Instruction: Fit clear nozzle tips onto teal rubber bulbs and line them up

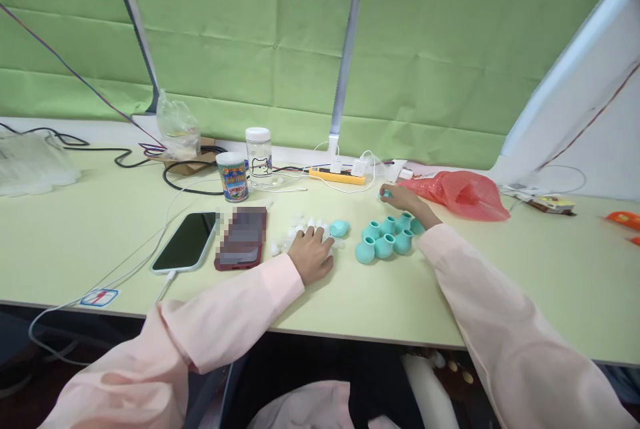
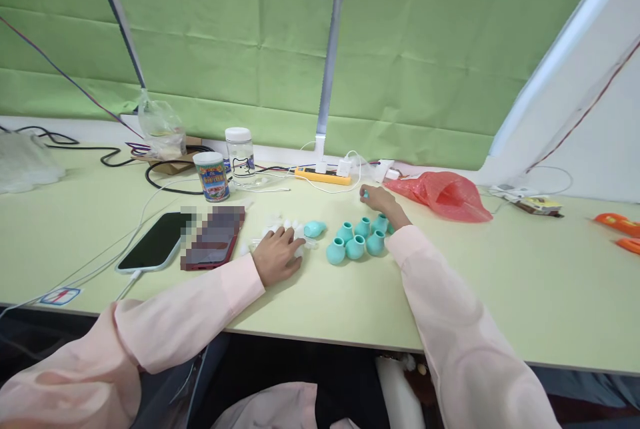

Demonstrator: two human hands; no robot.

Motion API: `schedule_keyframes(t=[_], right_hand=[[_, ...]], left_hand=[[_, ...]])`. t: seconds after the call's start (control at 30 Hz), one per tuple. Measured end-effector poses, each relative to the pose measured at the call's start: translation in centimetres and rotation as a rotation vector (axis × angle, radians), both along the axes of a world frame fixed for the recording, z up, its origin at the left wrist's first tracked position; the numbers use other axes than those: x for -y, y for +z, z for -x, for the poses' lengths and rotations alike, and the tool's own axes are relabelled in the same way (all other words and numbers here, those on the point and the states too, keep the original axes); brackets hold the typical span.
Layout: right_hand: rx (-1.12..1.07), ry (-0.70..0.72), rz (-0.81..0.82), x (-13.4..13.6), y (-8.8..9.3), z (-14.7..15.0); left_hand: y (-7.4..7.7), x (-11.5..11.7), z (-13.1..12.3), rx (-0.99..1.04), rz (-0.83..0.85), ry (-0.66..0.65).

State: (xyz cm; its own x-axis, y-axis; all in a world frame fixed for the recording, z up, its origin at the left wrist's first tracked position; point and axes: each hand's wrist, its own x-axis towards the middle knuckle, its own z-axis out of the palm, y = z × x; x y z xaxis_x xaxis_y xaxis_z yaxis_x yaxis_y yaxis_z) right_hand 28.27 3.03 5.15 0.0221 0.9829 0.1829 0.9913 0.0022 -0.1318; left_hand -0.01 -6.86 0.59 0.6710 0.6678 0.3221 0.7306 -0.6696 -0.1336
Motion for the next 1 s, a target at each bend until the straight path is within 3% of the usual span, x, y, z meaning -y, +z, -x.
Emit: schedule_keyframes(t=[0.1, 0.17, 0.3, 0.43, 0.5, 0.6, 0.73, 0.9, 1.0], right_hand=[[0.0, -0.056, -0.117, 0.8, 1.2, -0.2], [-0.073, -0.038, -0.294, 2.3, 2.2, 0.7], [-0.381, 0.279, -0.586, 7.1, 3.3, 4.9], [-0.399, 0.533, -0.743, 11.9, 1.4, 9.5], [-0.218, 0.658, -0.725, 13.2, -0.1, 10.9], [0.024, 0.79, -0.733, 13.8, -1.9, 11.9], [0.048, 0.833, -0.763, 13.9, -2.8, 12.2], [-0.061, 0.731, -0.753, 14.1, -3.4, 12.9], [-0.003, 0.675, -0.722, 14.0, -3.8, 13.4]], left_hand=[[0.3, 0.1, -0.1, 0.054, 0.01, 0.016], [0.7, 0.3, 0.0, 0.149, 0.027, 0.017], [1.8, 0.4, 0.5, 0.507, 0.133, -0.048], [2.3, -0.1, 1.4, 1.029, 0.296, -0.244], [2.2, -0.5, 1.5, 1.27, 0.381, -0.316], [2.2, -1.1, 1.2, 1.467, 0.588, -0.293], [2.4, -1.1, 0.8, 1.47, 0.746, -0.17], [2.3, 0.1, 0.9, 1.245, 0.502, -0.212], [1.9, 0.3, 0.8, 1.179, 0.489, -0.243]])
